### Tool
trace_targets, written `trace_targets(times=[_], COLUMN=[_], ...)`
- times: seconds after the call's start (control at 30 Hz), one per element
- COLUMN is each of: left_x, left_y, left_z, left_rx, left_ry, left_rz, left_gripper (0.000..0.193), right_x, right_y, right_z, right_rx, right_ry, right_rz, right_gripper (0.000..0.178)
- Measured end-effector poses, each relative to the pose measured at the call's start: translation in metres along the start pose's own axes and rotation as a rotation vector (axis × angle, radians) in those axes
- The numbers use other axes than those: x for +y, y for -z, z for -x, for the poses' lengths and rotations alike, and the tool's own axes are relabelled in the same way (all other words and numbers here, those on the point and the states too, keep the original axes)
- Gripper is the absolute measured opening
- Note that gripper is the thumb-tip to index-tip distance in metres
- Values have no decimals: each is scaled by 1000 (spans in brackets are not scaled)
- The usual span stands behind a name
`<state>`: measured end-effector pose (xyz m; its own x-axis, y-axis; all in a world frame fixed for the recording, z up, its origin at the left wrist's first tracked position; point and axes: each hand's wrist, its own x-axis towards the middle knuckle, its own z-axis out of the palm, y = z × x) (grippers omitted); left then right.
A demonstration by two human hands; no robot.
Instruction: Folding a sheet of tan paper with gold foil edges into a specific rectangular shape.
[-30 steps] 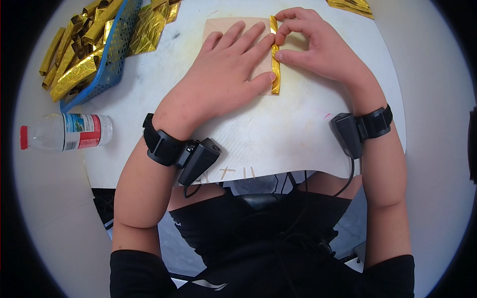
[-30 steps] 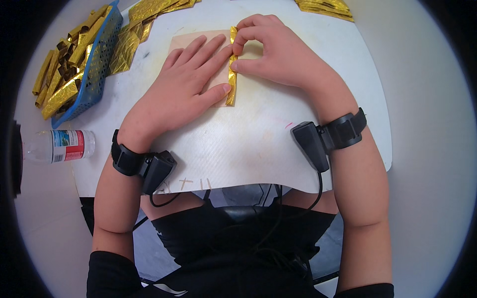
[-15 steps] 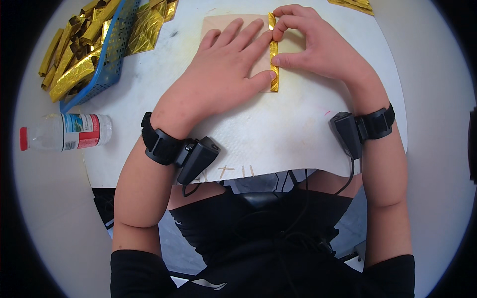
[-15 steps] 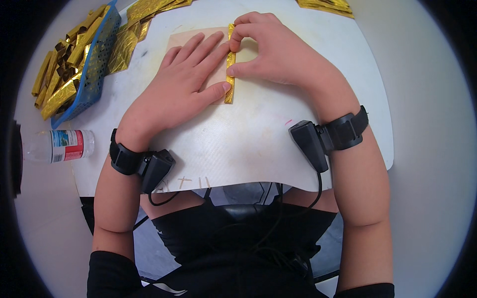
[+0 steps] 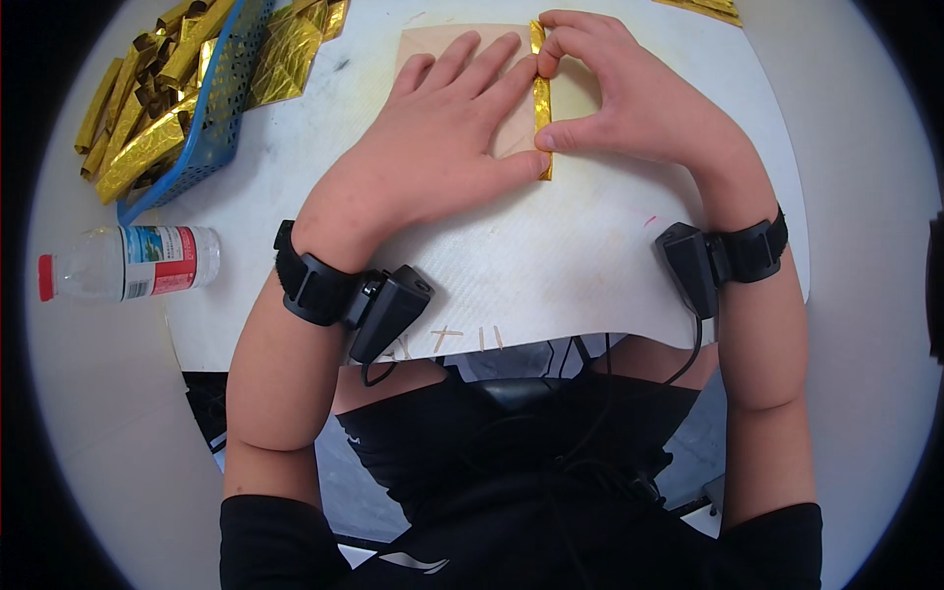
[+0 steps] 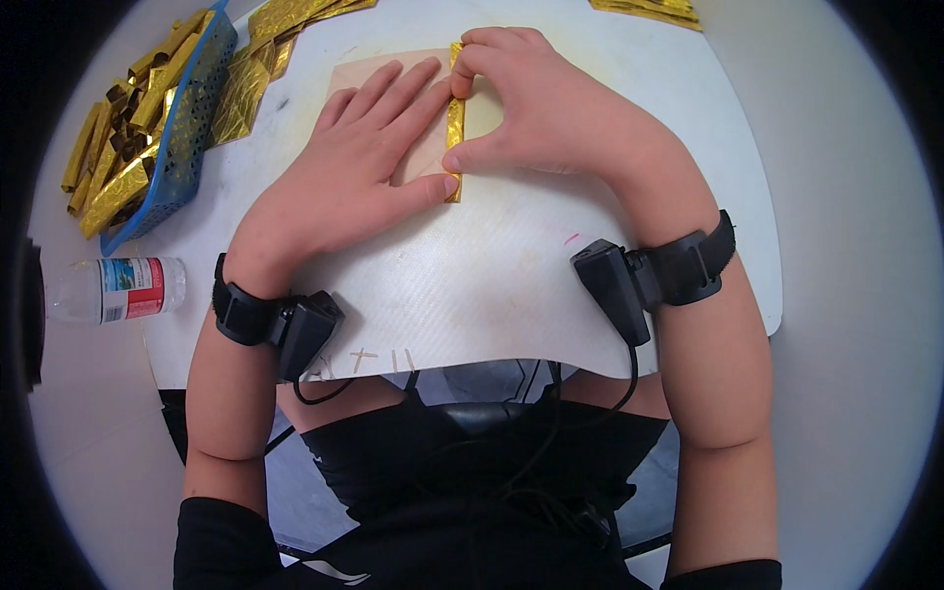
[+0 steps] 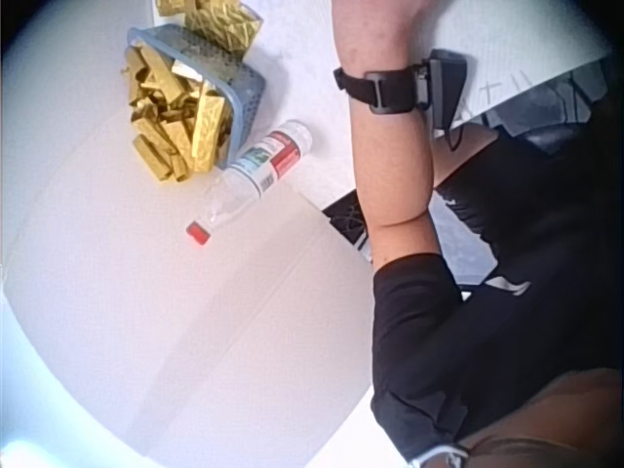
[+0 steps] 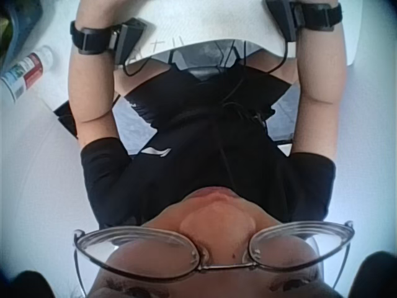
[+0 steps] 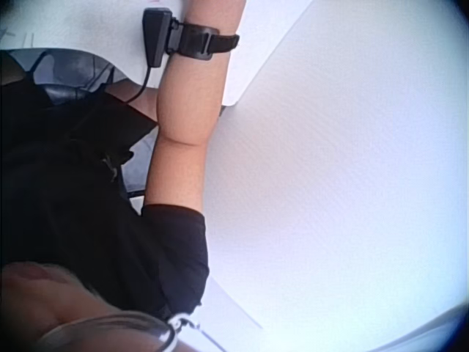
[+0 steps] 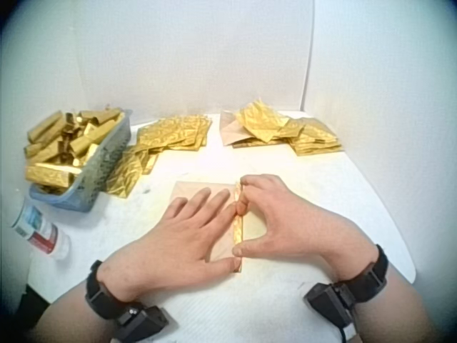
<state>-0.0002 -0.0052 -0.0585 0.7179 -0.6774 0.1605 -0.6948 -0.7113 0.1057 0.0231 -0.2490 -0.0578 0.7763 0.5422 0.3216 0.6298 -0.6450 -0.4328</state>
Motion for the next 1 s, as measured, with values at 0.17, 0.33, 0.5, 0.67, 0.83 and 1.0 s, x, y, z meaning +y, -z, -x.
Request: trace_targets(times=[0.17,0.33,0.5,0.67,0.83,1.0], left_x=[0,1,1,0,-3,-3], left_y=[1,1,0,0,2,-1], left_z=[1,2,2,1,2,1], left_rx=[-6,2,22,27,2,-5], left_ry=[13,6,7,7,-8,9], left_rz=[13,22,55,72,34,63], left_gripper=[88,95,98,99,96,86], right_x=[-3,-3,-3,-6,5,5], right_y=[1,0,1,3,-5,-7], right_z=[-2,1,0,0,5,7], right_rx=[-22,-7,-5,-26,33,22], right_ry=[34,40,65,47,83,14], right_rz=[33,41,59,75,95,50], right_gripper=[58,60,62,63,61,51])
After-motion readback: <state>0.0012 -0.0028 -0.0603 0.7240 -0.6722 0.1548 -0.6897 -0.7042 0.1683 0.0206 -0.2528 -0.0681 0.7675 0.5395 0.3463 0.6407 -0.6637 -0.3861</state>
